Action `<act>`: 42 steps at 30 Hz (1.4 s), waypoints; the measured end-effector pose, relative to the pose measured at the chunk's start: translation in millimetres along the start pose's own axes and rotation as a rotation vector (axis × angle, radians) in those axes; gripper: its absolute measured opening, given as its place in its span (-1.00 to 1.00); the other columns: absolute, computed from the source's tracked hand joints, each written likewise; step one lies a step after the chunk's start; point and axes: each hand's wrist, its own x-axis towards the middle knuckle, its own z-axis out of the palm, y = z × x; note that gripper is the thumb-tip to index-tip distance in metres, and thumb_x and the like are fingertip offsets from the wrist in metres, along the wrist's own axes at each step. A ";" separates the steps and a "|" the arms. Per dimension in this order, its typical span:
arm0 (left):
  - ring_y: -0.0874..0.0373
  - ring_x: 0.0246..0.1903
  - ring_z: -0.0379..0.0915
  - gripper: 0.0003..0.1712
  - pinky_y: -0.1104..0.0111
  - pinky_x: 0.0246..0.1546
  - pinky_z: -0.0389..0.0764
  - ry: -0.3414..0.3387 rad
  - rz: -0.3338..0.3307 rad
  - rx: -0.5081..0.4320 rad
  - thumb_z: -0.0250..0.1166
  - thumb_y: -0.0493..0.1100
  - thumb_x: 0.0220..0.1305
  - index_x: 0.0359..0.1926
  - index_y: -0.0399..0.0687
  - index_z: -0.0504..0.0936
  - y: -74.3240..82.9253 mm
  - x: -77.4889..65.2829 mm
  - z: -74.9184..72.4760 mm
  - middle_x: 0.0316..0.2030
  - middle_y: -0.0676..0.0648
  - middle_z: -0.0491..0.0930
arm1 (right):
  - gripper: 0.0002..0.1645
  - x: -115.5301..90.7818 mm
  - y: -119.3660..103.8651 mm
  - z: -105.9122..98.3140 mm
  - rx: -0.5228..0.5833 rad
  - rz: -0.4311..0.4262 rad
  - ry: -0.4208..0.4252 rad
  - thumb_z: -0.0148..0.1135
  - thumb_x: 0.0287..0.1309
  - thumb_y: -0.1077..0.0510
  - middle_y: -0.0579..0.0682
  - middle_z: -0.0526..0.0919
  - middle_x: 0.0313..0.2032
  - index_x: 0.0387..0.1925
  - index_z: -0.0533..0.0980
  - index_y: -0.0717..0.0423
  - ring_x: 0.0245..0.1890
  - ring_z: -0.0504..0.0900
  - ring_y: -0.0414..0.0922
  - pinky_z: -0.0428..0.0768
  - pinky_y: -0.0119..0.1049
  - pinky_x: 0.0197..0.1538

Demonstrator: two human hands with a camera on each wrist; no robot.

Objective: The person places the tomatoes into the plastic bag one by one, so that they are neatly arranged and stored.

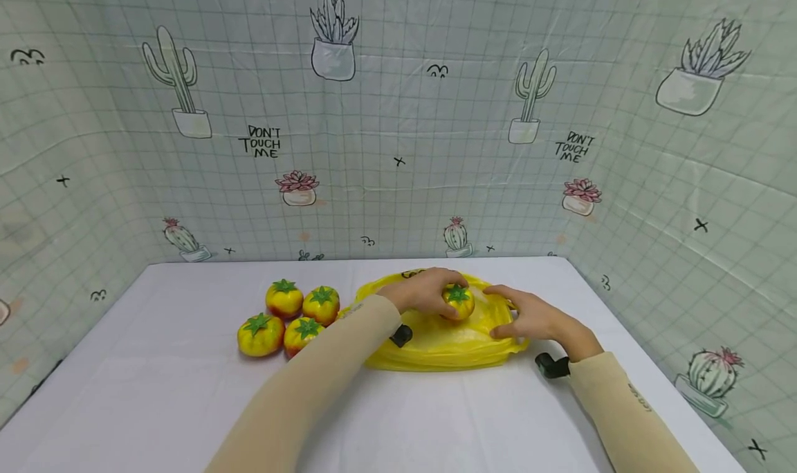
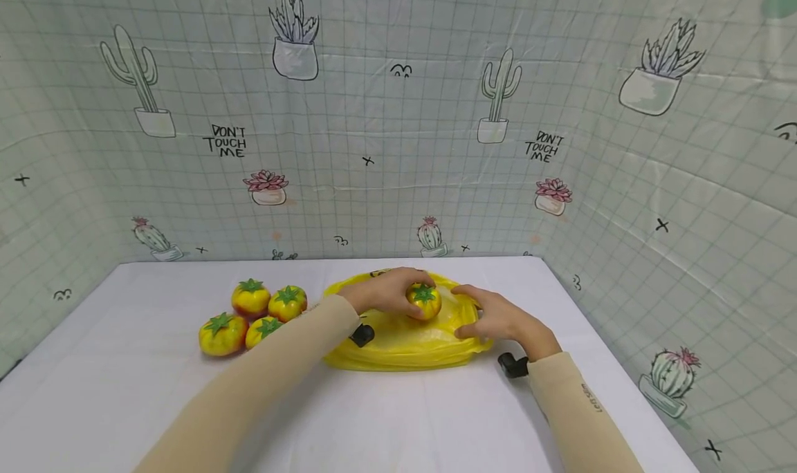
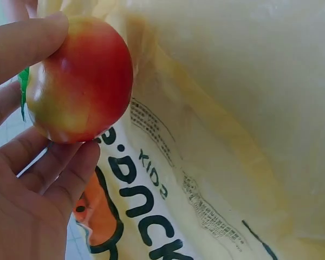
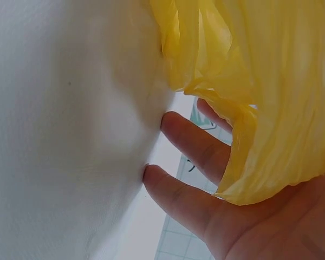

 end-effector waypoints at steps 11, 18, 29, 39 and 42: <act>0.21 0.04 0.33 -0.37 0.35 0.14 0.38 0.011 -0.006 0.045 0.41 0.00 0.14 0.23 0.09 0.46 -2.5 3.7 6.4 0.14 0.09 0.44 | 0.01 1.0 -0.8 0.0 -0.006 -0.003 0.002 0.40 -0.11 -0.22 0.12 0.28 0.33 0.38 0.21 -0.14 0.26 0.30 0.16 0.26 0.27 0.20; 0.19 0.10 0.31 -0.38 0.33 0.19 0.33 0.014 0.007 0.110 0.38 0.02 0.16 0.24 0.08 0.45 -1.9 8.2 10.0 0.15 0.08 0.44 | 0.04 1.0 -1.3 -0.3 0.006 0.022 -0.003 0.40 -0.12 -0.21 0.13 0.26 0.35 0.40 0.18 -0.13 0.27 0.28 0.19 0.24 0.31 0.20; 0.16 0.16 0.28 -0.26 0.24 0.23 0.32 0.035 -0.033 0.121 0.39 0.02 0.14 0.33 0.18 0.33 1.3 5.2 8.2 0.22 0.03 0.34 | 0.05 1.2 -0.8 -1.0 -0.001 0.031 -0.008 0.39 -0.13 -0.23 0.13 0.25 0.36 0.40 0.17 -0.13 0.26 0.28 0.20 0.24 0.32 0.19; 0.18 0.02 0.29 -0.51 0.28 0.11 0.41 0.045 -0.045 0.174 0.39 -0.02 0.16 0.13 0.24 0.49 4.4 4.3 5.6 0.05 0.05 0.37 | 0.04 1.5 -1.5 -1.7 0.003 0.031 -0.010 0.39 -0.11 -0.22 0.13 0.24 0.36 0.40 0.17 -0.13 0.27 0.27 0.20 0.23 0.33 0.19; 0.17 0.05 0.27 -0.50 0.27 0.13 0.40 0.051 -0.053 0.186 0.37 -0.01 0.18 0.15 0.26 0.49 4.2 5.3 7.0 0.09 0.04 0.35 | 0.04 1.6 -0.9 -1.1 0.000 0.036 -0.013 0.39 -0.11 -0.22 0.13 0.24 0.36 0.40 0.17 -0.15 0.27 0.27 0.20 0.23 0.33 0.19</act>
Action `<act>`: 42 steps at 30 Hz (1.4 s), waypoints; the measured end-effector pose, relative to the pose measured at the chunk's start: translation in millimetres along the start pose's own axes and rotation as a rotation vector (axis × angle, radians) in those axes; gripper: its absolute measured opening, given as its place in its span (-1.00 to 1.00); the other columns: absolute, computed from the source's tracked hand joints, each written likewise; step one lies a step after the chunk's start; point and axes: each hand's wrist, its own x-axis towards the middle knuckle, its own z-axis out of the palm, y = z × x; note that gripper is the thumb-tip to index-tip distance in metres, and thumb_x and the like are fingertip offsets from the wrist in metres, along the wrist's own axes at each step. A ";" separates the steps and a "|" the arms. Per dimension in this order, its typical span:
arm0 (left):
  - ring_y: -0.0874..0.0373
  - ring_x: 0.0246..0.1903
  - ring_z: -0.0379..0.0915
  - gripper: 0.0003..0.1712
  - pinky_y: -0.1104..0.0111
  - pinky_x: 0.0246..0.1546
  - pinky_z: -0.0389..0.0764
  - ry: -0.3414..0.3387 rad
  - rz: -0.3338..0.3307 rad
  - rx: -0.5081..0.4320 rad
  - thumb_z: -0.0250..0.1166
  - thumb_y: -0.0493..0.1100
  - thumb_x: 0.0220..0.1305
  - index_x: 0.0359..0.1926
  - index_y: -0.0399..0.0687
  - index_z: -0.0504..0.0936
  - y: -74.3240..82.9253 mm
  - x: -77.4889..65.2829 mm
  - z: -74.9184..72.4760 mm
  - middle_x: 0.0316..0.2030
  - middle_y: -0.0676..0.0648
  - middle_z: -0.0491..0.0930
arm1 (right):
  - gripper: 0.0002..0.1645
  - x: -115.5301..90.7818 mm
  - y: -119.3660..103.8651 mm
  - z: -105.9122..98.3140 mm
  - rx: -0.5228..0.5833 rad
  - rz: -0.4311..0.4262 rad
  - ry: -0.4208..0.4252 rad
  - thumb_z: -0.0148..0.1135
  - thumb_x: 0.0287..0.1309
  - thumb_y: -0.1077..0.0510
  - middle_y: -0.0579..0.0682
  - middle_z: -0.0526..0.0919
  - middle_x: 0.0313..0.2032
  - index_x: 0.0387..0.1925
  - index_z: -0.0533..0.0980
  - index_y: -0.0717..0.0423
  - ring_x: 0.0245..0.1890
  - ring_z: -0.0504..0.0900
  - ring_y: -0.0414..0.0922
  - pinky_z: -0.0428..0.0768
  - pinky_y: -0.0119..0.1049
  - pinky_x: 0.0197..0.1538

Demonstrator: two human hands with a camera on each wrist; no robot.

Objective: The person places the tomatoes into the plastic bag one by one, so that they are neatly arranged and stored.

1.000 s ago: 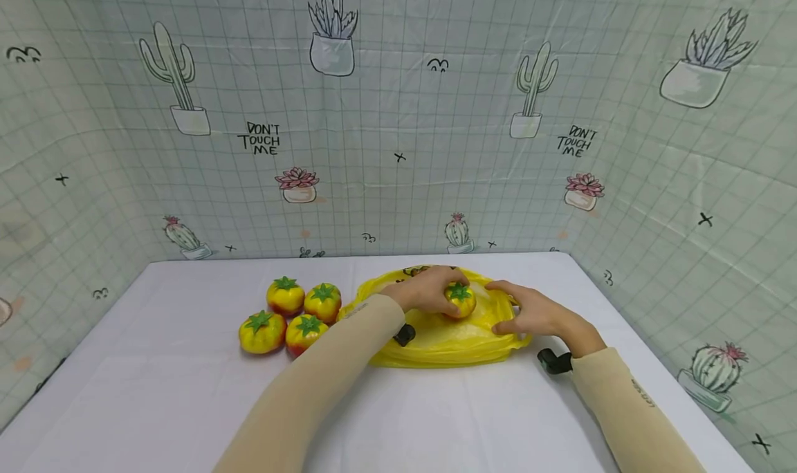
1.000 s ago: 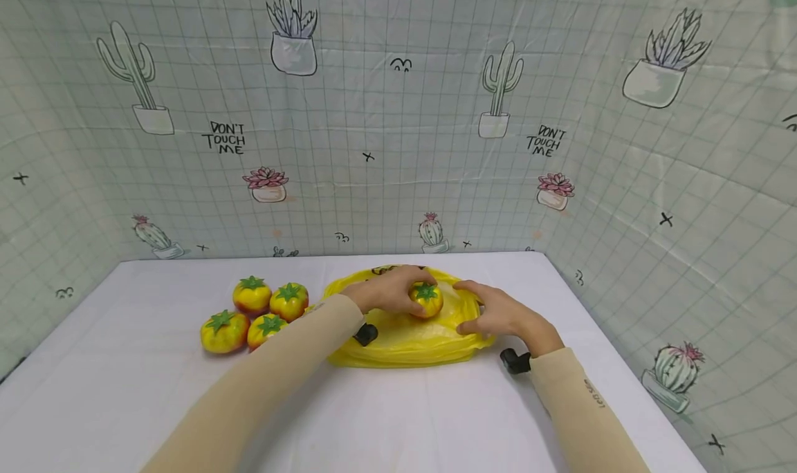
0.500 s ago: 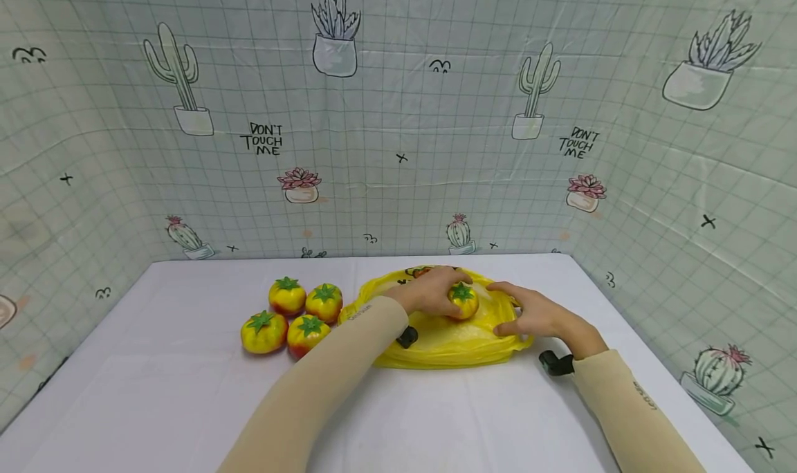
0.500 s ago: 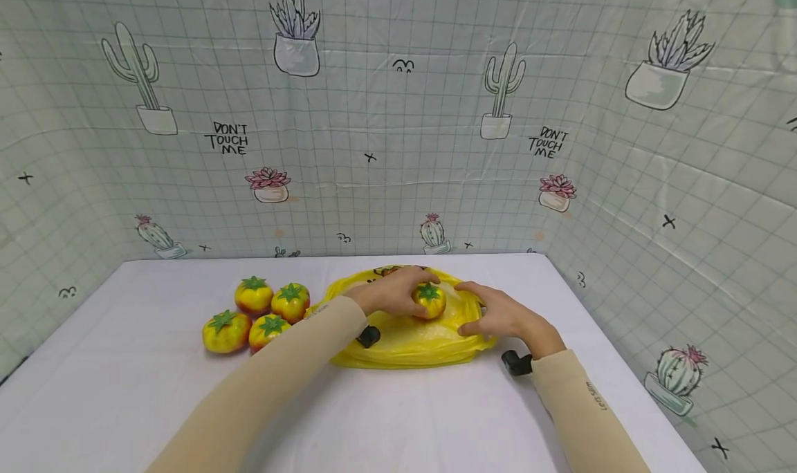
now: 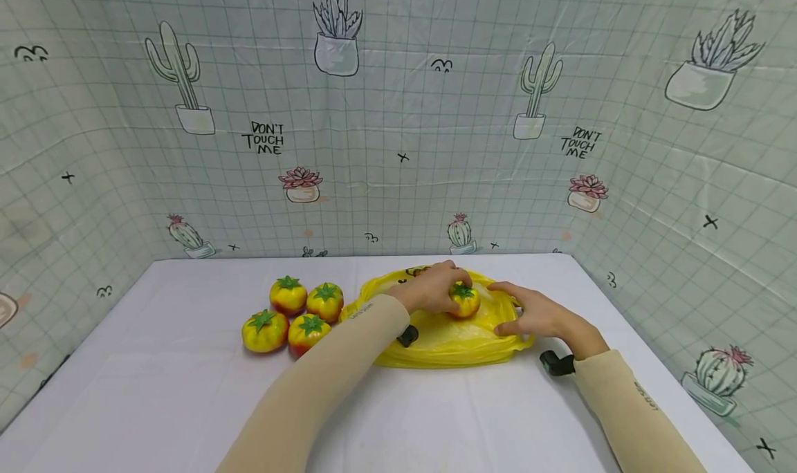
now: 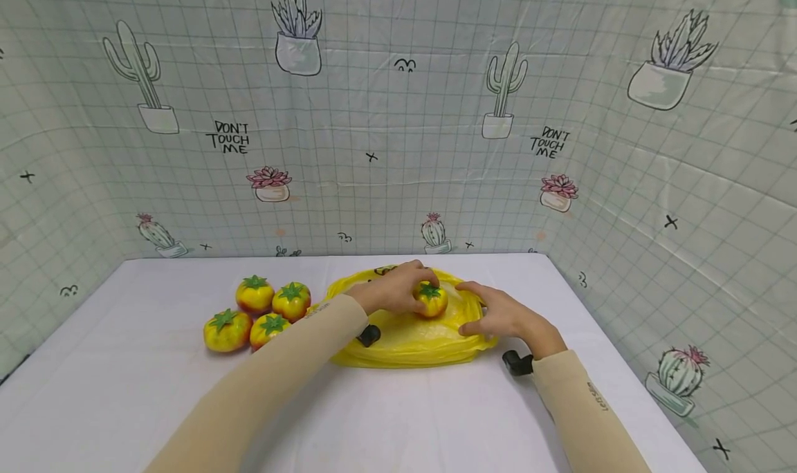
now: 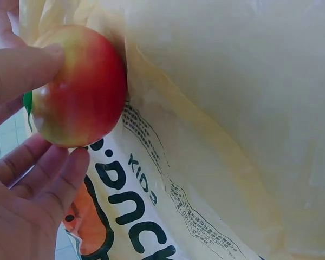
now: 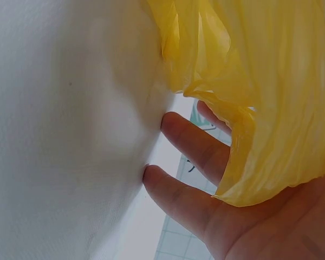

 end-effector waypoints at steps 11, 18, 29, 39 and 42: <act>0.19 0.01 0.24 -0.53 0.32 0.09 0.43 0.021 -0.007 0.011 0.34 -0.03 0.22 0.16 0.25 0.49 1.9 4.5 1.7 0.03 0.05 0.34 | 0.03 0.1 1.1 0.3 -0.004 -0.002 0.003 0.38 -0.12 -0.24 0.12 0.24 0.36 0.40 0.18 -0.16 0.27 0.28 0.19 0.23 0.33 0.19; 0.19 0.01 0.24 -0.53 0.33 0.07 0.44 0.028 -0.015 0.012 0.34 -0.02 0.22 0.16 0.25 0.49 1.3 6.7 2.8 0.02 0.05 0.34 | 0.04 1.6 3.4 0.7 -0.003 -0.006 0.003 0.39 -0.13 -0.24 0.11 0.23 0.36 0.40 0.18 -0.17 0.27 0.27 0.18 0.23 0.33 0.19; 0.19 0.01 0.26 -0.49 0.34 0.08 0.43 0.028 -0.043 -0.006 0.34 -0.01 0.22 0.20 0.24 0.47 -0.9 3.2 0.1 0.03 0.04 0.33 | 0.05 1.0 1.6 -0.6 0.012 -0.002 -0.006 0.39 -0.13 -0.23 0.12 0.23 0.36 0.40 0.18 -0.16 0.27 0.27 0.19 0.22 0.34 0.19; 0.19 -0.04 0.29 -0.49 0.37 0.03 0.45 0.038 -0.031 -0.049 0.33 -0.02 0.22 0.20 0.16 0.48 -4.2 -13.4 -8.2 0.01 0.01 0.36 | 0.03 0.3 -2.0 0.2 0.022 0.003 -0.012 0.39 -0.09 -0.20 0.15 0.22 0.37 0.41 0.17 -0.13 0.28 0.25 0.23 0.22 0.36 0.18; 0.17 -0.04 0.31 -0.47 0.36 0.02 0.44 0.044 -0.007 -0.057 0.34 -0.03 0.22 0.21 0.13 0.48 -5.4 -19.9 -11.9 0.03 -0.04 0.37 | 0.02 -0.6 -2.3 0.3 0.021 0.007 -0.006 0.39 -0.09 -0.19 0.16 0.22 0.37 0.40 0.17 -0.12 0.28 0.24 0.24 0.21 0.36 0.18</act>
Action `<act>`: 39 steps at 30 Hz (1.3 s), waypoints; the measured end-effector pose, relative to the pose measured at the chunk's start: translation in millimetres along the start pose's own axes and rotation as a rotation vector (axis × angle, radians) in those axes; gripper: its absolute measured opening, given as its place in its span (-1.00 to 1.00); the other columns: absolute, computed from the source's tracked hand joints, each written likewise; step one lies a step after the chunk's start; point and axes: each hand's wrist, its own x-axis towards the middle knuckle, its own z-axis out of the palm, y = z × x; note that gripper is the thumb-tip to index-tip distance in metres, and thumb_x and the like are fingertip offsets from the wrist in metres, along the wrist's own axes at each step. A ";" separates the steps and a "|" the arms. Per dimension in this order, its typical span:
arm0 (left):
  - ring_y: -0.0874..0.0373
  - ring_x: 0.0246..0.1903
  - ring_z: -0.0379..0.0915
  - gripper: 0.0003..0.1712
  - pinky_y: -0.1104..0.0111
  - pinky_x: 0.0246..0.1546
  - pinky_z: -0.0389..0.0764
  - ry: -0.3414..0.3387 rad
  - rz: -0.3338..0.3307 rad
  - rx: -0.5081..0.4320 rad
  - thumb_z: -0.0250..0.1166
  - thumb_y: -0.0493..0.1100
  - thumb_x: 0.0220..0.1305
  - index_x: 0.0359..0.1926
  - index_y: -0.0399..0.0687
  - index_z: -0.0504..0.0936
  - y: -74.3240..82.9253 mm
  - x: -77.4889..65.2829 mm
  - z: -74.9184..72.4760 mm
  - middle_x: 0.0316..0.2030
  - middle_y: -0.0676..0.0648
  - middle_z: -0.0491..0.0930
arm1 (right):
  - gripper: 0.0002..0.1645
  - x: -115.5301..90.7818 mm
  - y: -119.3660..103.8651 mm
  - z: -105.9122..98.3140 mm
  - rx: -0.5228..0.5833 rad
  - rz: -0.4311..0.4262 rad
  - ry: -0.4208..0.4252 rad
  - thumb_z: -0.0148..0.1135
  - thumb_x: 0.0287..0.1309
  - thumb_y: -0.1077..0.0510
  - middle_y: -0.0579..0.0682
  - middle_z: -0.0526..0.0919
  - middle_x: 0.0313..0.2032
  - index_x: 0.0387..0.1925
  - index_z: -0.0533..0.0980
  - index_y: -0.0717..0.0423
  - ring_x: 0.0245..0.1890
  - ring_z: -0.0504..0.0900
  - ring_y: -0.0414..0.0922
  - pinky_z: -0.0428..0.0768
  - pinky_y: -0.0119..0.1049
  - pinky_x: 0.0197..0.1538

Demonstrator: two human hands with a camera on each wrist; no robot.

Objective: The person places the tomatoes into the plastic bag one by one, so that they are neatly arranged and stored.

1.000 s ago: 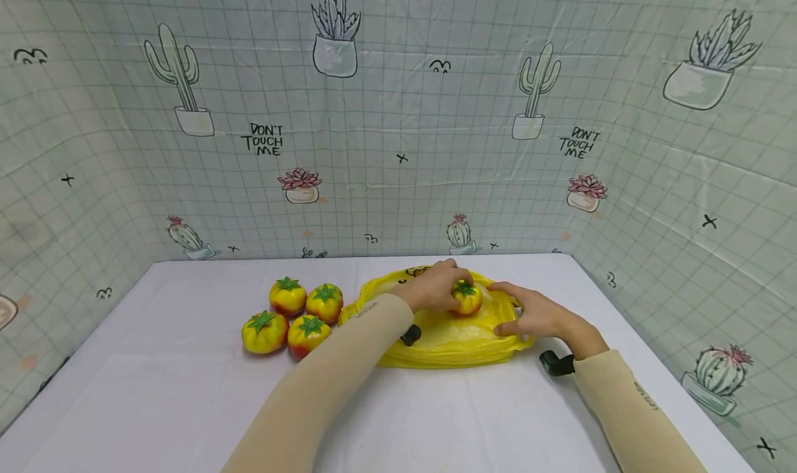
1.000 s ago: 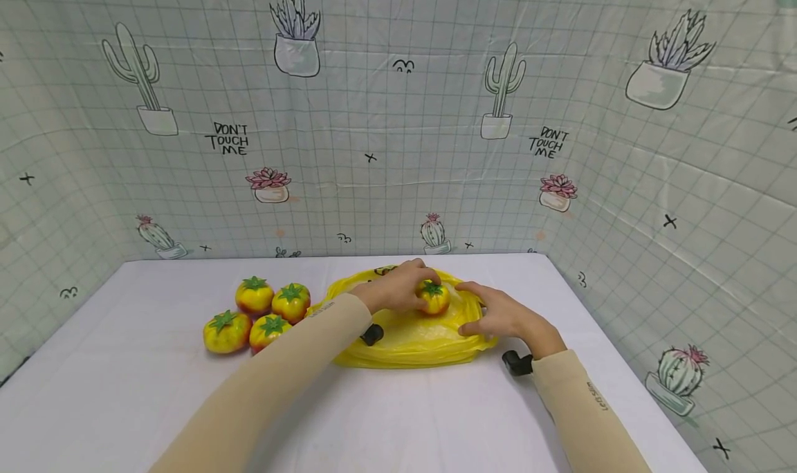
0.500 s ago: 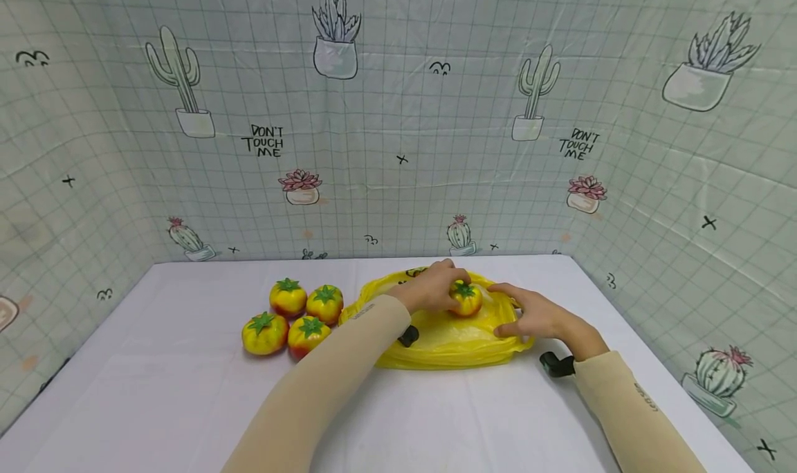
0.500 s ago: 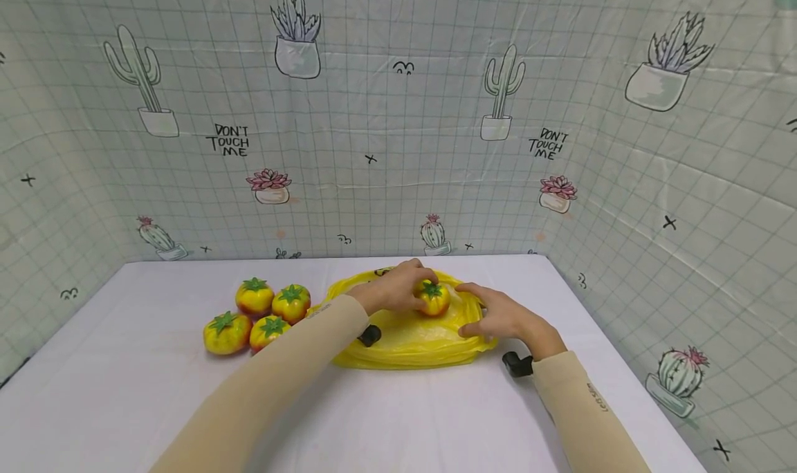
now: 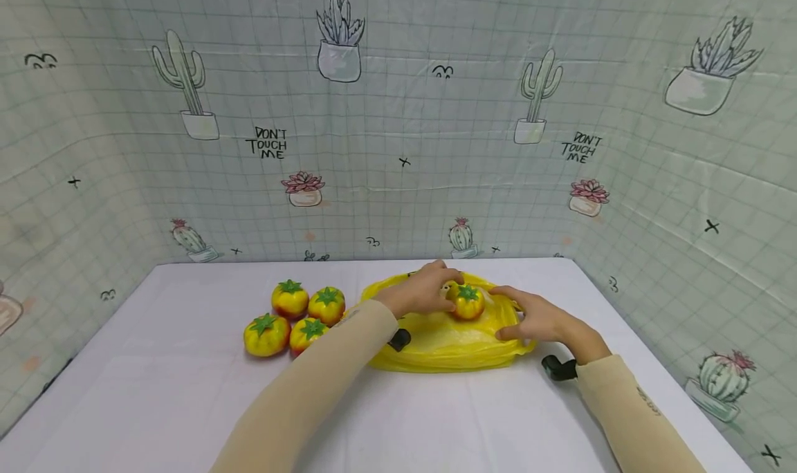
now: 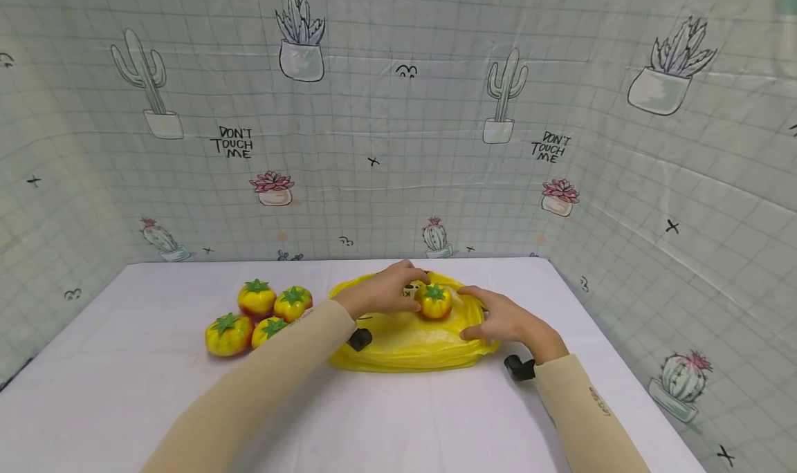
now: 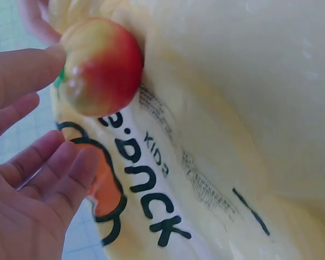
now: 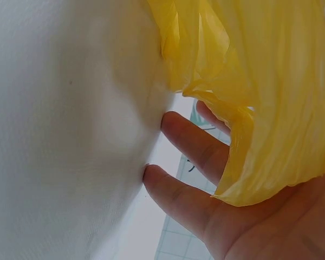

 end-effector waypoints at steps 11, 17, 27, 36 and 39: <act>0.07 0.05 0.34 -0.43 0.29 0.09 0.41 0.034 0.047 -0.044 0.34 -0.07 0.21 0.25 0.03 0.46 -7.4 -30.3 -15.8 0.11 -0.07 0.37 | 0.00 -0.9 1.3 0.6 -0.035 -0.016 0.011 0.37 -0.09 -0.20 0.17 0.23 0.36 0.39 0.19 -0.10 0.29 0.24 0.25 0.20 0.37 0.18; 0.04 0.06 0.34 -0.46 0.27 0.08 0.42 0.038 0.046 -0.050 0.34 -0.04 0.22 0.22 0.06 0.48 -12.9 -46.6 -20.8 0.10 -0.07 0.38 | 0.00 -3.0 1.9 -0.5 -0.041 -0.014 0.022 0.38 -0.10 -0.19 0.18 0.23 0.36 0.38 0.21 -0.09 0.29 0.23 0.26 0.20 0.38 0.17; 0.14 -0.02 0.33 -0.49 0.24 0.08 0.45 0.079 0.011 -0.077 0.35 -0.03 0.21 0.18 0.11 0.50 -26.3 -80.0 -23.8 0.06 -0.01 0.40 | 0.01 -0.5 2.0 2.9 -0.020 -0.037 0.025 0.38 -0.11 -0.20 0.16 0.24 0.35 0.38 0.21 -0.09 0.28 0.25 0.25 0.22 0.37 0.17; 0.06 0.07 0.32 -0.51 0.18 0.16 0.39 0.132 0.043 -0.102 0.36 -0.04 0.19 0.15 0.07 0.52 -38.5 -112.8 -19.5 0.06 -0.04 0.39 | 0.00 -0.2 1.5 3.7 -0.028 -0.036 0.023 0.38 -0.09 -0.19 0.16 0.25 0.35 0.38 0.21 -0.09 0.26 0.27 0.24 0.24 0.36 0.16; 0.02 0.09 0.31 -0.52 0.14 0.17 0.38 0.150 0.047 -0.108 0.36 -0.04 0.18 0.13 0.05 0.53 -40.8 -121.8 -18.7 0.07 -0.08 0.41 | 0.00 0.5 1.4 3.3 -0.036 -0.037 0.025 0.38 -0.10 -0.19 0.16 0.26 0.35 0.38 0.21 -0.09 0.26 0.28 0.24 0.25 0.36 0.16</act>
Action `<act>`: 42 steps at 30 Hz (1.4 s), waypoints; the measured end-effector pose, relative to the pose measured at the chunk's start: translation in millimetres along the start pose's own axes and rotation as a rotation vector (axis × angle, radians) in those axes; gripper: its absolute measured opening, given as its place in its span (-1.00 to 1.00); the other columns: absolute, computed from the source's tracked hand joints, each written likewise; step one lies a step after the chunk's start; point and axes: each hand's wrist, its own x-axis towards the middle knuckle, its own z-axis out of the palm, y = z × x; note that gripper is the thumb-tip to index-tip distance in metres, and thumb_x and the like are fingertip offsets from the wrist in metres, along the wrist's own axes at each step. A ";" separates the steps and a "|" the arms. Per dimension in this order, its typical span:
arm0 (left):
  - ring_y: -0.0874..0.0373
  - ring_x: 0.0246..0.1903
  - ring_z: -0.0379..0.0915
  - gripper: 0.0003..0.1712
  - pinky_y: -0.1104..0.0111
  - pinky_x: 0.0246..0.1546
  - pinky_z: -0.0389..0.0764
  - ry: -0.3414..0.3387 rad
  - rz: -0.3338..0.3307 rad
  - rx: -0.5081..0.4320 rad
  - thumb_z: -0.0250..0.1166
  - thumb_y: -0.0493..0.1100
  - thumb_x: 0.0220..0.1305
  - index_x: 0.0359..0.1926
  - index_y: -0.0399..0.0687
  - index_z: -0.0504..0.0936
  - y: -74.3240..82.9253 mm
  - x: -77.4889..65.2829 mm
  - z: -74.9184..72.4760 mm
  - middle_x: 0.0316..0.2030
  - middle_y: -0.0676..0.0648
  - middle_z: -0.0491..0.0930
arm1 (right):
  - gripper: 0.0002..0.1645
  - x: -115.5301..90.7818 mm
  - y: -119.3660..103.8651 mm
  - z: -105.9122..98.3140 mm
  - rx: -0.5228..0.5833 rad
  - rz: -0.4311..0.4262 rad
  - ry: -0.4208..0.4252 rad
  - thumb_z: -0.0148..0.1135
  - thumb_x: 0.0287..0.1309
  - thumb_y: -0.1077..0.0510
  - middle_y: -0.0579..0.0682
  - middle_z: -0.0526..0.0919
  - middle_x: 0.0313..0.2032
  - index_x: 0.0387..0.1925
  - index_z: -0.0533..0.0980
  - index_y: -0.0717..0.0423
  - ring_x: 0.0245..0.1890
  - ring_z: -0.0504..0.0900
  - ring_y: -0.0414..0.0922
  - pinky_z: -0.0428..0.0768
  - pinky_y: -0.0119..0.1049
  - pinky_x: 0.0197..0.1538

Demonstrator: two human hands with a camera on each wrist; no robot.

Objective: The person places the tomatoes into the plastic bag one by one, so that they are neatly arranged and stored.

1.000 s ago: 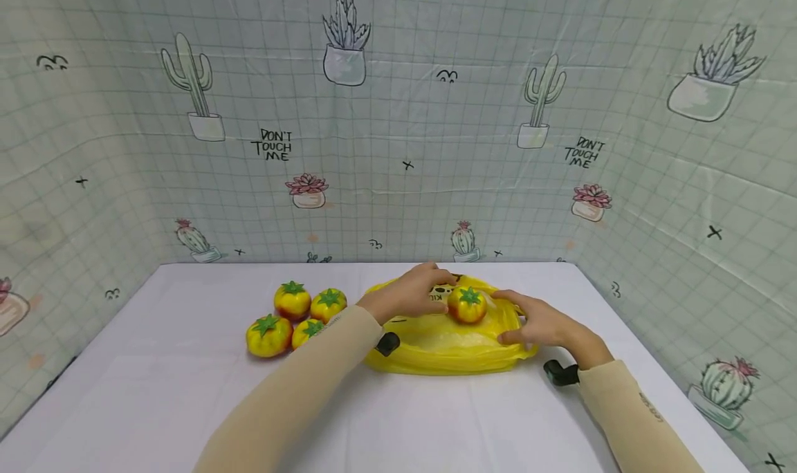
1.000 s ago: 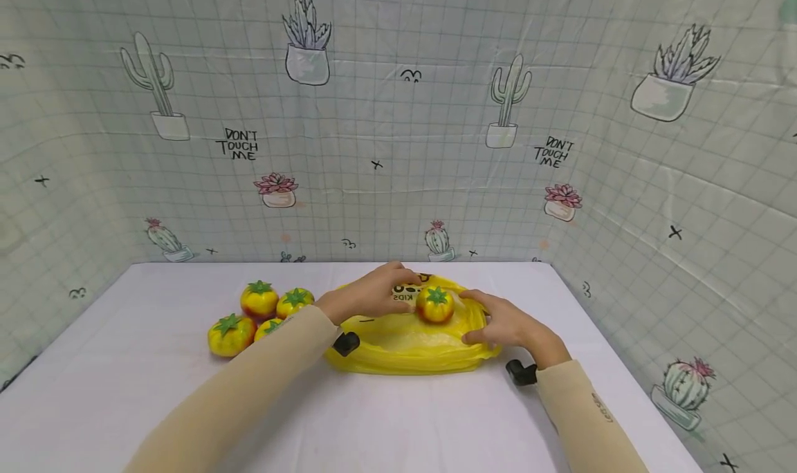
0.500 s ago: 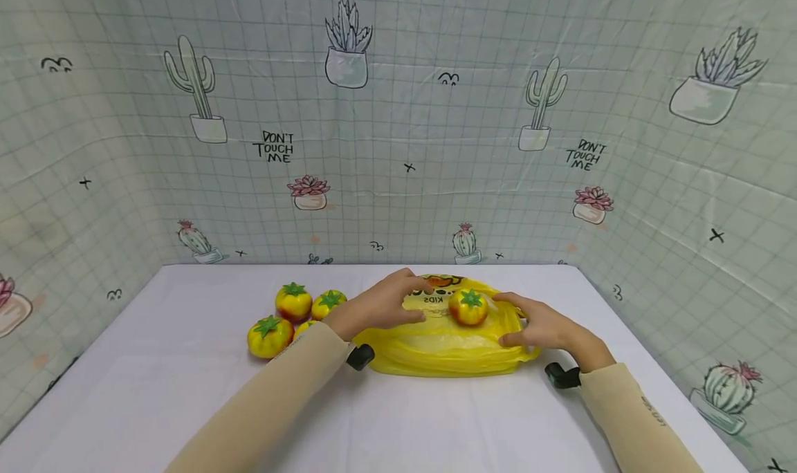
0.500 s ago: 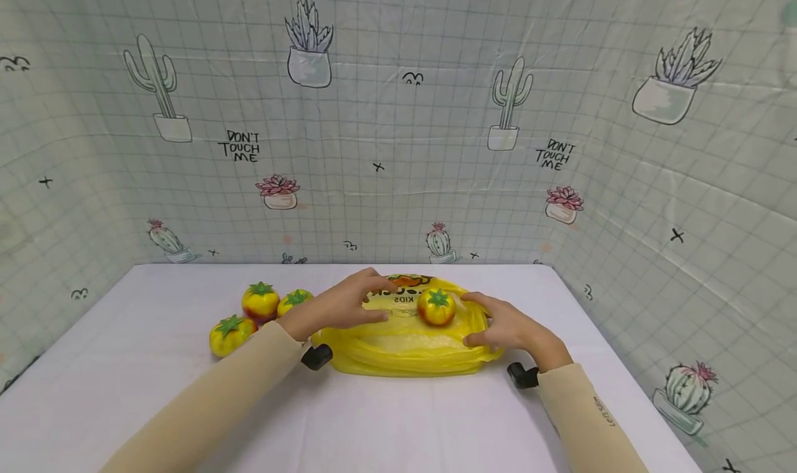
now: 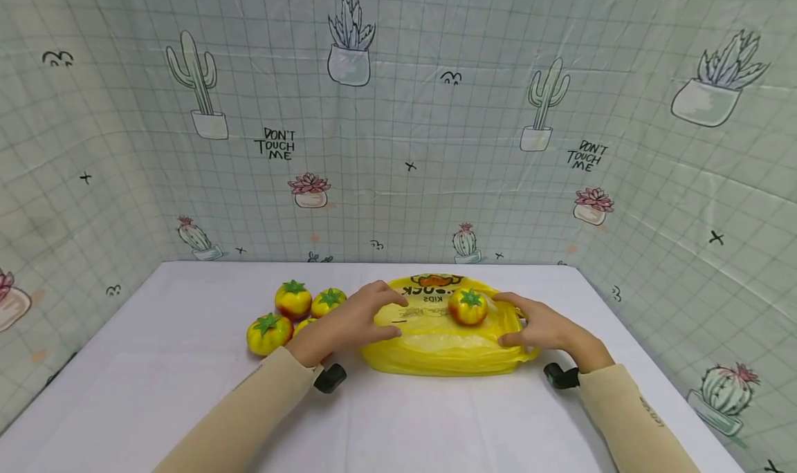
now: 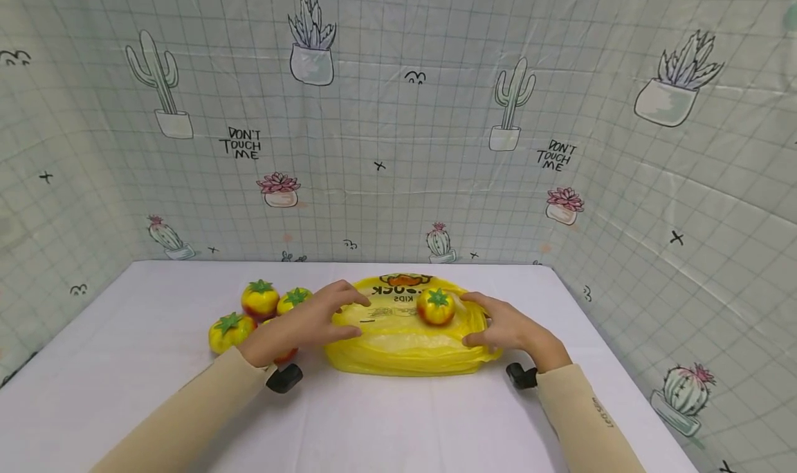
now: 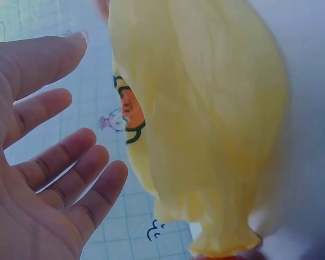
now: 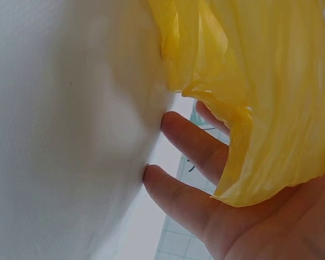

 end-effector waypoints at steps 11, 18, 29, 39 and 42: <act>0.09 0.01 0.32 -0.57 0.20 0.08 0.43 0.040 -0.025 0.037 0.35 -0.04 0.19 0.09 0.04 0.55 -7.6 -32.6 -0.6 0.01 -0.06 0.42 | -0.02 0.1 -0.2 0.1 -0.005 -0.001 -0.002 0.37 -0.08 -0.19 0.16 0.25 0.35 0.38 0.20 -0.10 0.28 0.26 0.24 0.23 0.36 0.17; 0.14 -0.08 0.37 -0.54 0.25 -0.03 0.52 0.111 -0.015 0.112 0.39 -0.07 0.14 0.07 -0.02 0.57 -14.4 -54.0 -5.2 -0.03 -0.02 0.45 | -0.02 0.2 0.4 0.5 -0.011 0.000 0.001 0.37 -0.08 -0.19 0.15 0.26 0.35 0.38 0.20 -0.12 0.27 0.27 0.24 0.24 0.36 0.16; 0.12 -0.03 0.37 -0.57 0.15 0.04 0.50 0.207 -0.027 0.160 0.41 -0.11 0.10 0.04 -0.03 0.61 -33.6 -82.4 -17.5 -0.05 0.02 0.47 | -0.02 0.9 -0.1 -0.5 -0.029 -0.011 0.004 0.36 -0.08 -0.21 0.15 0.27 0.34 0.37 0.21 -0.11 0.27 0.28 0.24 0.24 0.36 0.16; 0.00 0.01 0.35 -0.57 0.05 0.05 0.45 0.266 -0.043 0.155 0.45 -0.11 0.06 -0.01 -0.06 0.61 -47.8 -100.4 -27.1 -0.02 -0.05 0.45 | -0.02 1.3 -2.2 -1.9 -0.040 -0.013 -0.001 0.36 -0.08 -0.20 0.17 0.25 0.35 0.37 0.21 -0.09 0.28 0.25 0.26 0.23 0.37 0.16; 0.03 -0.01 0.35 -0.55 0.07 0.03 0.47 0.274 -0.060 0.159 0.46 -0.09 0.06 0.00 -0.05 0.61 -52.9 -104.6 -30.5 -0.03 -0.06 0.45 | -0.02 0.8 -2.3 -1.8 -0.041 -0.005 0.000 0.36 -0.08 -0.20 0.18 0.25 0.35 0.37 0.21 -0.09 0.27 0.26 0.26 0.23 0.37 0.16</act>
